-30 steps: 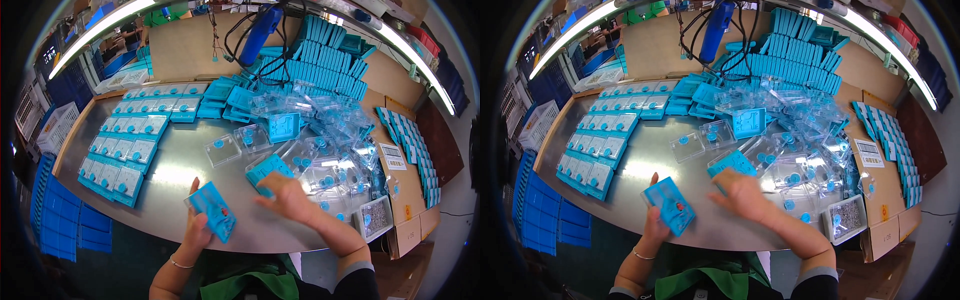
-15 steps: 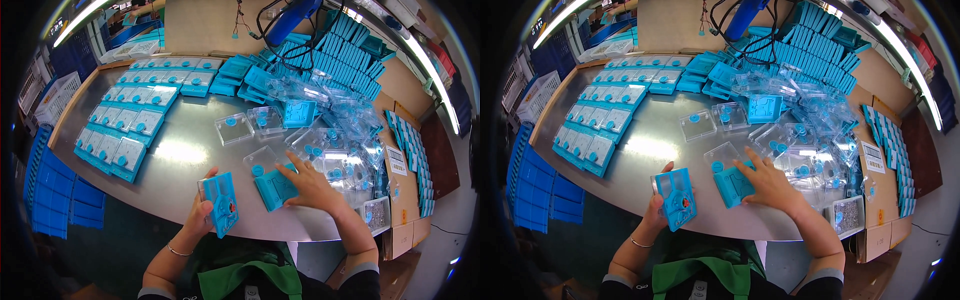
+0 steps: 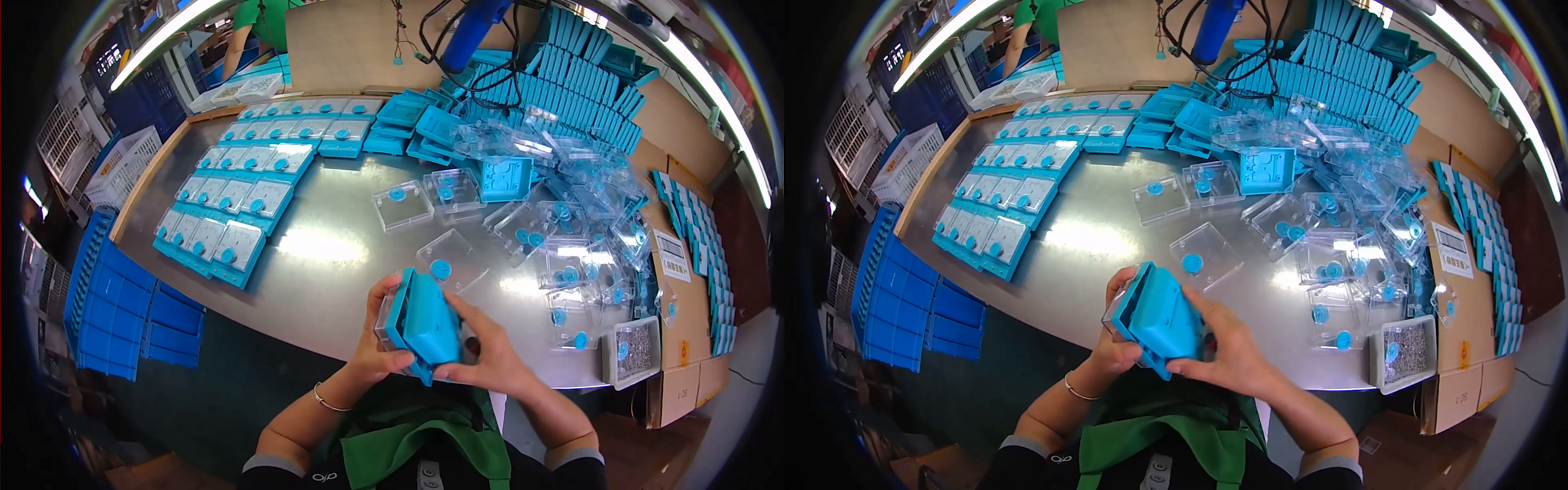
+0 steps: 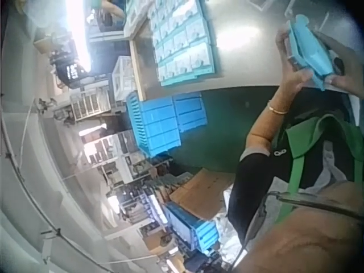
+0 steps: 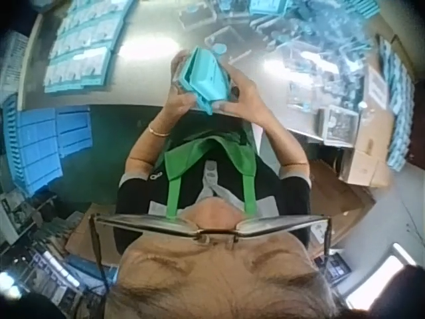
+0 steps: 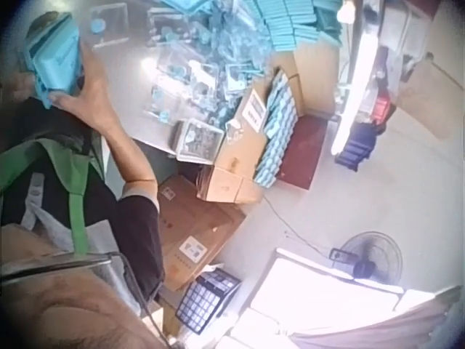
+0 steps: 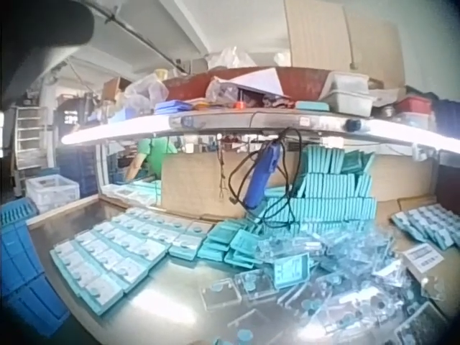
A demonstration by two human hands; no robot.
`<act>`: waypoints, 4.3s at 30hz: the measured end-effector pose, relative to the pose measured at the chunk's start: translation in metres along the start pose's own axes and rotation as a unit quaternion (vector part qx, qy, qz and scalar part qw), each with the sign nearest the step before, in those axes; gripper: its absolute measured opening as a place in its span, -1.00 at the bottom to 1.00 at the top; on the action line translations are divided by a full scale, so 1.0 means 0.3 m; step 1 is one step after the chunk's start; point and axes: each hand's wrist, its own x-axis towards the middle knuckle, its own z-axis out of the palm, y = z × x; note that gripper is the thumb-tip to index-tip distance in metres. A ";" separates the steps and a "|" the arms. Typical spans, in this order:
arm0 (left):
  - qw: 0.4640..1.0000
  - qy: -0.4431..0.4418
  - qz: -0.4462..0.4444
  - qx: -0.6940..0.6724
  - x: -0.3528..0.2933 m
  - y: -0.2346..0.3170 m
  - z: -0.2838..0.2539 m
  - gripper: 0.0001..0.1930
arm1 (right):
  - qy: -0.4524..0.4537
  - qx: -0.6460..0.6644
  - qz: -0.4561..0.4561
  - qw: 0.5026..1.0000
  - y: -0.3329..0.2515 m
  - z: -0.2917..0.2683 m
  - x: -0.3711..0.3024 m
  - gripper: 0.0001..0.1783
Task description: Assembling and inspecting electrical analog meters at a production workbench.
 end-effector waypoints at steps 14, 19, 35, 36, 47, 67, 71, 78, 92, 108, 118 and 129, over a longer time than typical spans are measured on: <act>0.993 0.005 0.027 0.111 -0.026 -0.004 0.017 -0.04 | 0.060 0.094 0.054 0.992 0.010 0.110 -0.026 0.05; 0.944 -0.014 0.095 0.316 -0.010 0.064 -0.026 -0.09 | -0.019 0.199 0.144 0.969 -0.011 0.051 0.026 -0.03; 0.977 -0.025 -0.097 0.189 -0.078 0.070 -0.055 -0.10 | -0.008 0.410 0.284 0.867 0.079 -0.014 0.107 -0.44; 0.975 0.005 -0.128 0.180 -0.075 0.080 -0.033 -0.14 | -0.006 0.232 0.287 0.929 0.066 -0.030 0.105 -0.45; 0.940 0.003 -0.081 0.330 -0.069 0.022 0.016 -0.23 | 0.053 -0.199 -0.047 0.977 0.048 0.008 0.015 0.03; 0.971 0.096 -0.219 -0.022 -0.043 0.065 0.027 -0.22 | -0.141 0.106 0.169 0.970 0.141 -0.056 0.179 -0.22; 0.967 0.090 -0.237 -0.040 -0.038 0.078 -0.002 -0.23 | -0.131 0.097 0.106 0.981 0.157 -0.036 0.207 -0.29; 0.953 0.084 -0.257 -0.136 -0.036 0.095 -0.019 -0.26 | -0.211 0.143 0.150 0.955 0.166 -0.044 0.260 -0.47; 0.949 0.081 -0.063 0.297 -0.054 0.078 -0.129 -0.43 | -0.044 -0.140 -0.085 0.986 0.109 0.074 0.238 -0.29; 0.420 -0.044 0.079 0.903 0.253 0.286 -0.395 -0.30 | -0.029 -0.050 0.045 0.997 0.010 -0.128 0.114 -0.54; 0.443 0.037 0.035 0.895 0.558 0.338 -0.684 -0.22 | 0.238 -0.290 0.170 0.911 0.085 -0.563 -0.307 -0.77; 0.626 -0.251 0.129 0.727 0.107 -0.033 -0.009 -0.50 | 0.369 -0.522 0.337 0.691 0.515 -1.203 -0.611 -0.70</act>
